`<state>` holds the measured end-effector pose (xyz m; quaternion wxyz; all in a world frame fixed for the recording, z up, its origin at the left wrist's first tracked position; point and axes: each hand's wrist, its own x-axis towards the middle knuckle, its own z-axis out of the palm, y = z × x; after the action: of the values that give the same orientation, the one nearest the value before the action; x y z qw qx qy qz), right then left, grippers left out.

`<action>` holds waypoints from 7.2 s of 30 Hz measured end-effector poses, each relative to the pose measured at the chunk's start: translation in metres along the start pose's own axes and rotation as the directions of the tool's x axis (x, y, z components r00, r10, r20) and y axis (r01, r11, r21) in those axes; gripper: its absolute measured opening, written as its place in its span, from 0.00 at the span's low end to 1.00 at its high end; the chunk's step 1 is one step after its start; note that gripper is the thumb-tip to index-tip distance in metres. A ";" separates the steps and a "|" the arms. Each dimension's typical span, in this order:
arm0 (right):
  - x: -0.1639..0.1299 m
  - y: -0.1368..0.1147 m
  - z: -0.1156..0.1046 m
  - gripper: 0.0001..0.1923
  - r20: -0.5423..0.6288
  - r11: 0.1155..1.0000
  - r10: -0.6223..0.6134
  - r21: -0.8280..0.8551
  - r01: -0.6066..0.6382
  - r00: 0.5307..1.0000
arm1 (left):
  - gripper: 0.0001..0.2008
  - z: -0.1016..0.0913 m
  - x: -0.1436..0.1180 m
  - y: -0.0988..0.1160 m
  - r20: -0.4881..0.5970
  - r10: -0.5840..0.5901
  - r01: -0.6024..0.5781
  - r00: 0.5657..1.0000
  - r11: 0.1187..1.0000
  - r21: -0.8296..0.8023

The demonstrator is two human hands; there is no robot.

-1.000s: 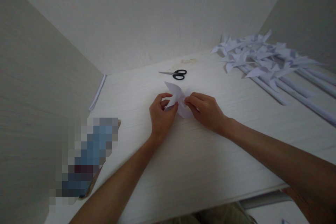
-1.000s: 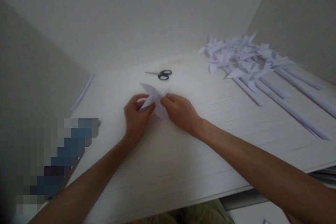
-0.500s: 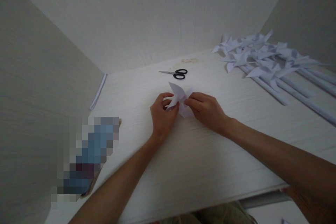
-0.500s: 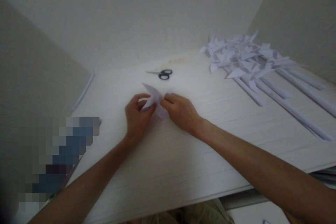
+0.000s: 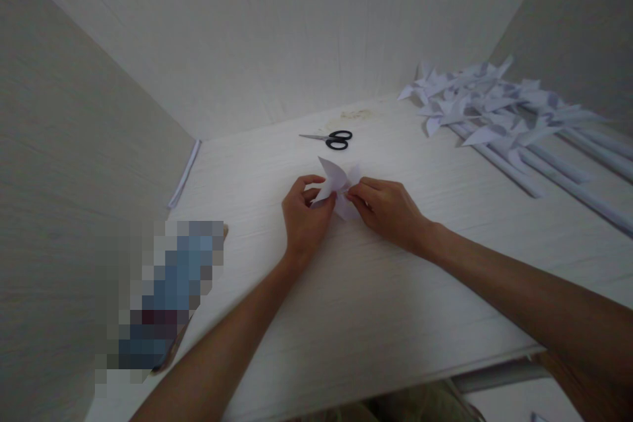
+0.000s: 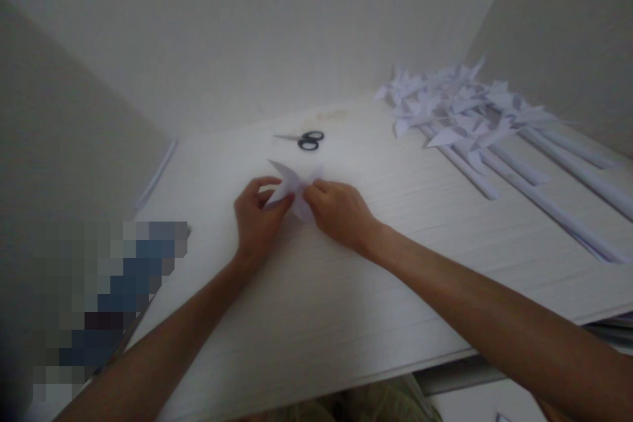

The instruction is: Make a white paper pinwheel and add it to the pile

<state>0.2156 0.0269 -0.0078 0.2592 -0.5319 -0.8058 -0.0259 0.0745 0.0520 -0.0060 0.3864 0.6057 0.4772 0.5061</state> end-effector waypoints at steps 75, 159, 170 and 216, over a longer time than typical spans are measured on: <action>0.001 -0.007 -0.007 0.13 -0.053 0.991 -0.102 -0.095 0.096 0.993 | 0.12 0.001 -0.003 0.004 -0.032 0.040 -0.036 0.999 0.995 0.091; -0.001 0.011 0.010 0.09 -0.281 0.959 0.078 0.283 0.005 0.957 | 0.15 -0.002 0.006 -0.007 -0.090 -0.155 0.153 0.984 0.988 -0.027; -0.001 0.011 0.011 0.12 -0.211 0.971 0.071 0.240 -0.019 0.975 | 0.15 -0.002 0.006 -0.003 -0.109 -0.159 0.157 0.981 0.987 -0.029; -0.001 0.003 0.013 0.08 -0.297 0.959 -0.017 0.265 0.099 0.955 | 0.18 -0.001 0.005 0.000 -0.105 -0.125 0.130 0.987 0.990 0.050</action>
<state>0.2134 0.0315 -0.0201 0.4461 -0.4566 -0.7698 0.0012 0.0741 0.0567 -0.0042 0.3758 0.5579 0.5481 0.4970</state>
